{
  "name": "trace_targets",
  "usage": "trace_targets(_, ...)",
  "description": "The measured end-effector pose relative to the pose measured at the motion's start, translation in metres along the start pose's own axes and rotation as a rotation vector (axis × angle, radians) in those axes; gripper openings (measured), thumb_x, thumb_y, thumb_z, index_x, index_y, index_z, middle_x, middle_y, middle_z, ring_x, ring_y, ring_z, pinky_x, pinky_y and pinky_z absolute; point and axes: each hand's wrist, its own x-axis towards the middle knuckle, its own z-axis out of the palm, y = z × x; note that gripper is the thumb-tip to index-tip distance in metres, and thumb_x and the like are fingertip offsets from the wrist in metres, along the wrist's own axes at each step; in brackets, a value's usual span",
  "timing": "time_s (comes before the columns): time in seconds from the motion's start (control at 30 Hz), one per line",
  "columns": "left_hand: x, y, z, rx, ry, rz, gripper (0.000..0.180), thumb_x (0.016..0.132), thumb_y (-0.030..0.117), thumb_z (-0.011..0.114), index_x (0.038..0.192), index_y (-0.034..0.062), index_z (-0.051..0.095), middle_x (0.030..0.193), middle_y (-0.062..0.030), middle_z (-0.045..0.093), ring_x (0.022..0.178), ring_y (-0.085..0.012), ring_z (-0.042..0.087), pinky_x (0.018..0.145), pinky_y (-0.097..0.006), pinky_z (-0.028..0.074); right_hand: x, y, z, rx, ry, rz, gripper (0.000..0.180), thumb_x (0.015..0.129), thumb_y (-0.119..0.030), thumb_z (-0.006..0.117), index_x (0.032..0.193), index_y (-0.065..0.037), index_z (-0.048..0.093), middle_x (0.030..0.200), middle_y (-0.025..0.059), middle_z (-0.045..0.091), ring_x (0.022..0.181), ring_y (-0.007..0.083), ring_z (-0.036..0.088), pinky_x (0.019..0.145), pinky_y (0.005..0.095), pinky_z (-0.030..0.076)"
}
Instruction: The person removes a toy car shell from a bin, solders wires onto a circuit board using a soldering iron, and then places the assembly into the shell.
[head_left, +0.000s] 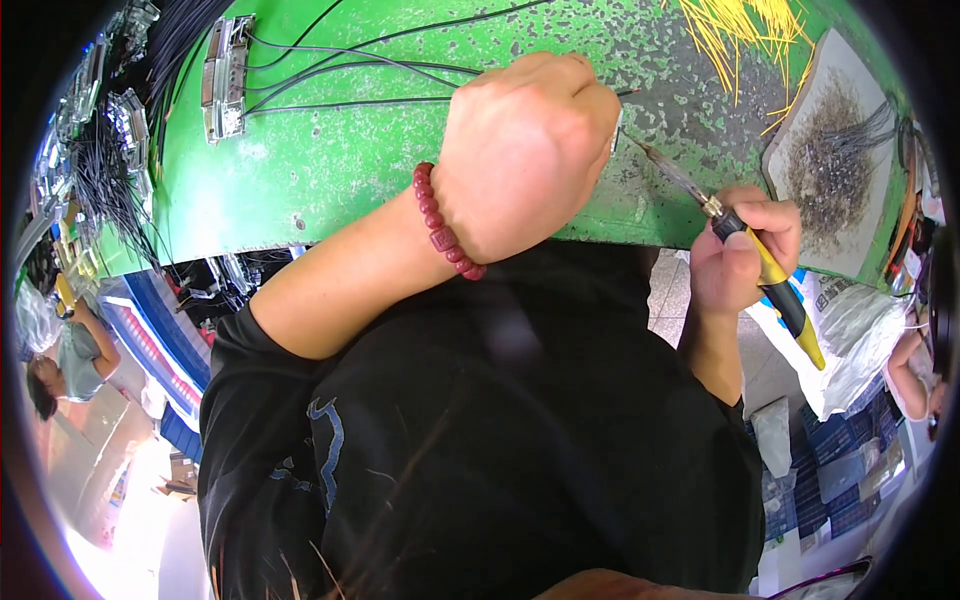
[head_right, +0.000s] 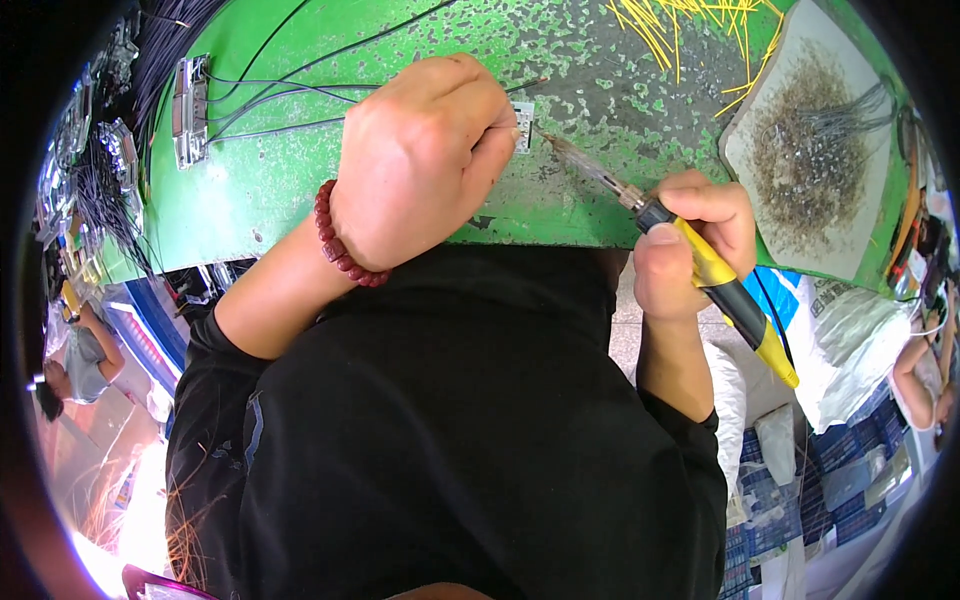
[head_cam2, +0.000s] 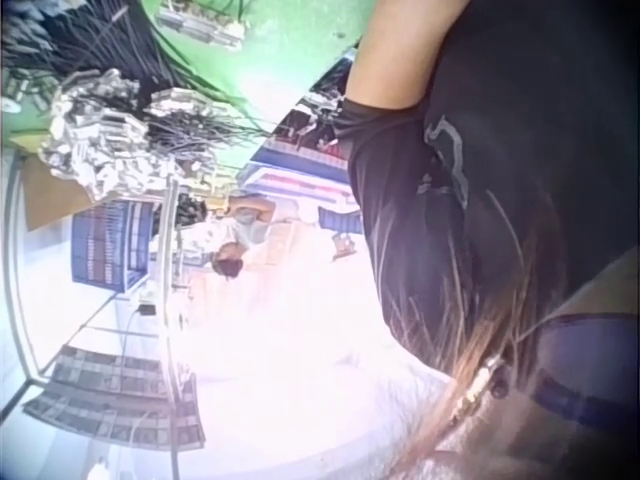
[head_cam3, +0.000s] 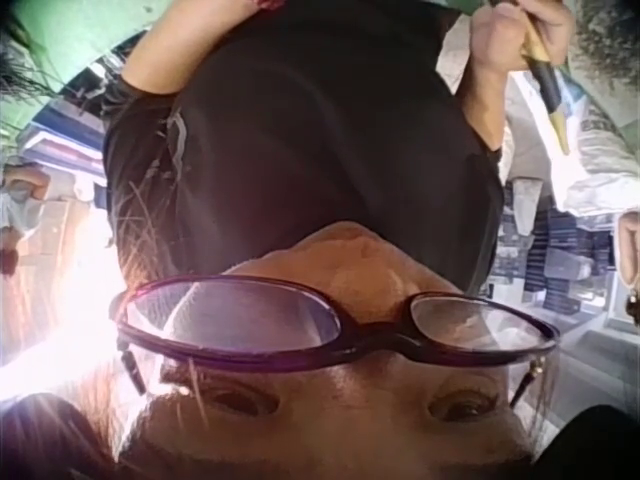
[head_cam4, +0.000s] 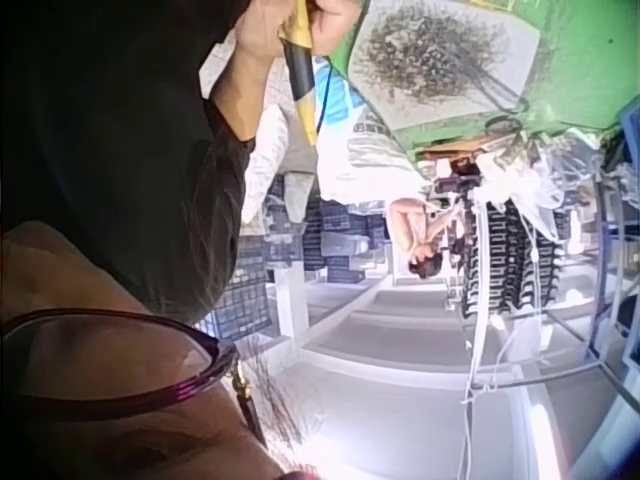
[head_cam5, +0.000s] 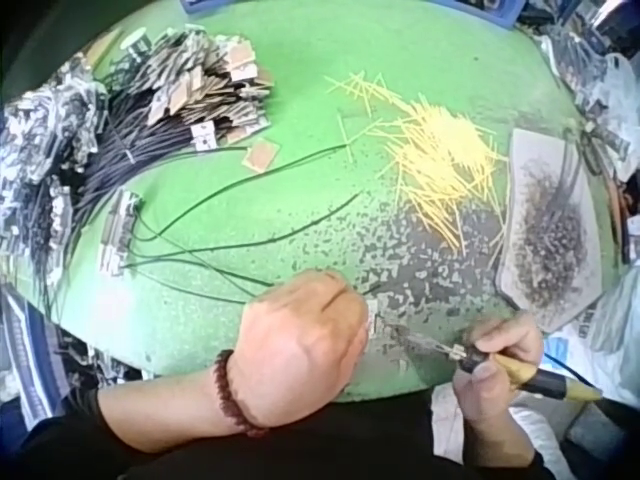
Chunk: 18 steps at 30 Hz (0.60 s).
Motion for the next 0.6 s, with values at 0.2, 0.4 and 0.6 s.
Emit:
trace_targets(0.2,0.002,0.000,0.001,0.005,0.019,0.005,0.006,0.070,0.004,0.066,0.069,0.0045,0.060,0.075,-0.0071,0.060,0.069,-0.0267,0.059,0.059,-0.036,0.049,0.001,0.000,0.000,-0.075,-0.031,-0.038,0.024,0.079,-0.019,0.063,0.086,0.000,0.049,0.067,0.0103,0.050,0.058,0.0150,0.047,0.054,0.0261,0.038)
trace_targets(0.4,0.006,0.005,-0.007,0.052,-0.046,-0.012,0.007,0.070,0.006,0.067,0.068,0.0053,0.060,0.075,-0.0066,0.061,0.069,-0.0267,0.059,0.060,-0.036,0.048,0.008,-0.008,0.018,-0.127,0.048,0.044,0.045,0.087,-0.033,0.061,0.113,0.001,0.048,0.082,0.0157,0.063,0.061,0.0146,0.055,0.056,0.0238,0.042)
trace_targets(0.6,0.010,-0.001,-0.021,0.010,-0.061,0.136,0.011,0.065,0.009,0.073,0.070,0.0077,0.063,0.079,-0.0015,0.062,0.071,-0.0199,0.058,0.071,-0.034,0.043,0.034,-0.012,0.029,-0.277,-0.096,0.186,0.038,0.082,-0.001,0.066,0.118,-0.004,0.054,0.085,0.0118,0.065,0.067,0.0128,0.063,0.054,0.0220,0.049)
